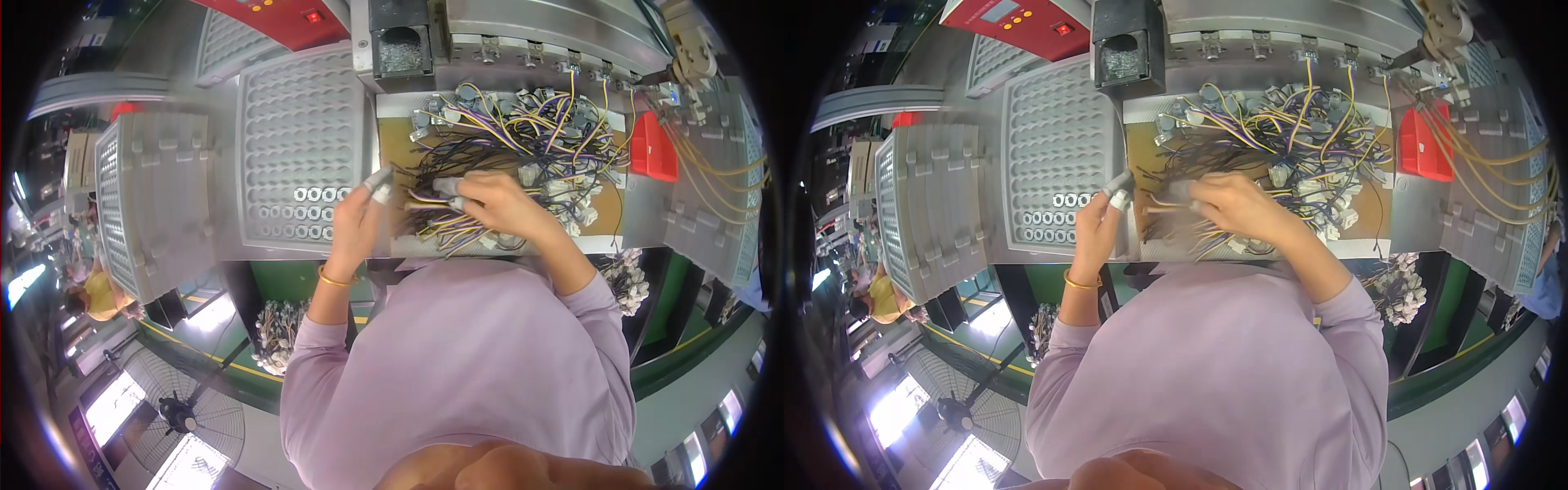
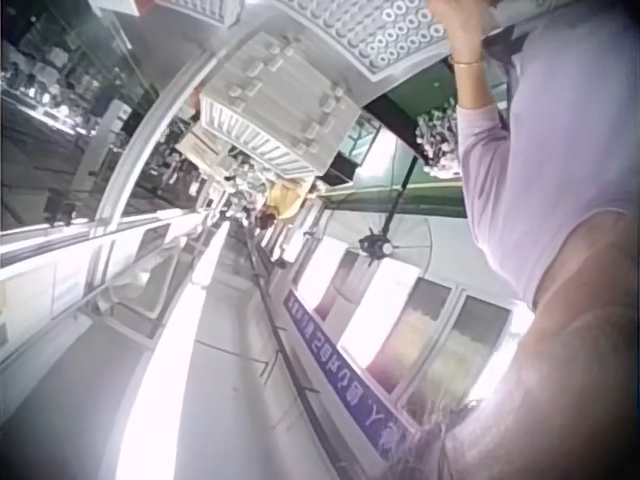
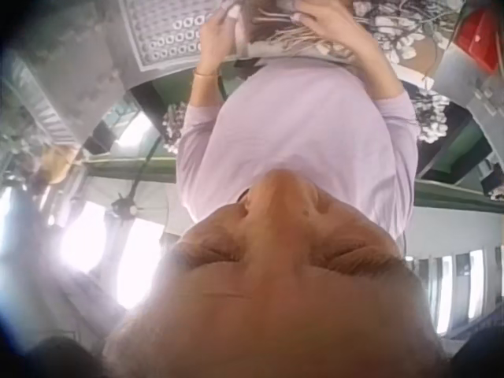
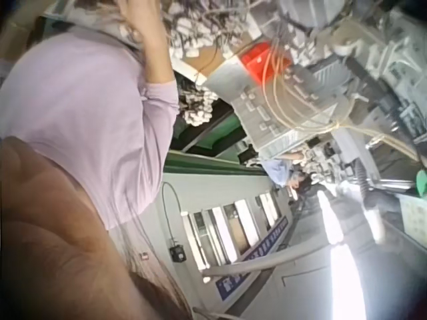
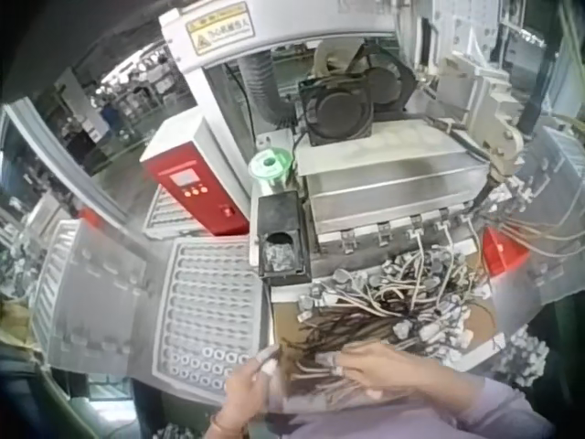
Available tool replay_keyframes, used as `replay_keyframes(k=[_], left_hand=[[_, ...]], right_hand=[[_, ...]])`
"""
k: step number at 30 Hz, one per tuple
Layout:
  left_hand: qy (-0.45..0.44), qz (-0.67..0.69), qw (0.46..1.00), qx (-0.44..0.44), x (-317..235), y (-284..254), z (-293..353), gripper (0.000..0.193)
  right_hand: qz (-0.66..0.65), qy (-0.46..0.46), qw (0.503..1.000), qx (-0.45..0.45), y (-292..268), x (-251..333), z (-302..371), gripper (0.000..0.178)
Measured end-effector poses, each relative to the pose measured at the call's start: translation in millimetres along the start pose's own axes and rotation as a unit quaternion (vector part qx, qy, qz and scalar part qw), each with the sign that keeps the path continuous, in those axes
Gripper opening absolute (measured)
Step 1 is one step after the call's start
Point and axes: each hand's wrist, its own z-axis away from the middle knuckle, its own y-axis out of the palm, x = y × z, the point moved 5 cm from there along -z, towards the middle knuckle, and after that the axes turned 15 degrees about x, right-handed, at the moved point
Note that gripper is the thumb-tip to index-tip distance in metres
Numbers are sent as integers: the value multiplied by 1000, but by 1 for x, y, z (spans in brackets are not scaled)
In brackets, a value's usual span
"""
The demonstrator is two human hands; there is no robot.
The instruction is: The person connects multiple wires into electronic components by hand at a manual assembly station.
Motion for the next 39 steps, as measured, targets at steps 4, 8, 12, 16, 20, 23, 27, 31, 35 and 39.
replay_keyframes(k=[4, 8, 12, 16, 20, 23, 27, 31, 35, 39], left_hand=[[-70, 194, 974, 99, -9, 9, -7, 28], [10, 202, 969, 140, -25, 11, -12, 30], [11, 226, 969, -95, -23, -8, -15, 30], [1, 242, 969, 53, -50, 1, -10, 25], [127, -31, 991, 8, -74, -1, 2, 24], [263, -193, 943, -68, -76, 0, 4, 33], [3, -139, 969, -204, 24, -59, 14, 34], [-146, -431, 831, -321, 106, -93, 54, 32], [-248, -479, 781, -315, 98, -99, 47, 29], [9, 296, 932, -209, 54, -82, 16, 31]], right_hand=[[20, -22, 1000, 1, -13, 9, 6, 11], [-61, -12, 998, -32, -26, 17, 9, 13], [-143, 102, 984, 6, -28, 5, 20, 31], [-156, 65, 985, -34, -36, 9, 19, 30], [-94, 73, 993, 12, -30, 31, 3, 25], [-136, 102, 985, -39, -16, 33, -1, 12], [-187, 139, 969, -85, -34, 26, 9, 11], [-208, 114, 967, -89, -38, 24, 14, 10], [-175, 117, 973, -97, -38, 24, 4, 11], [-95, 107, 984, -106, -38, 22, 6, 16]])
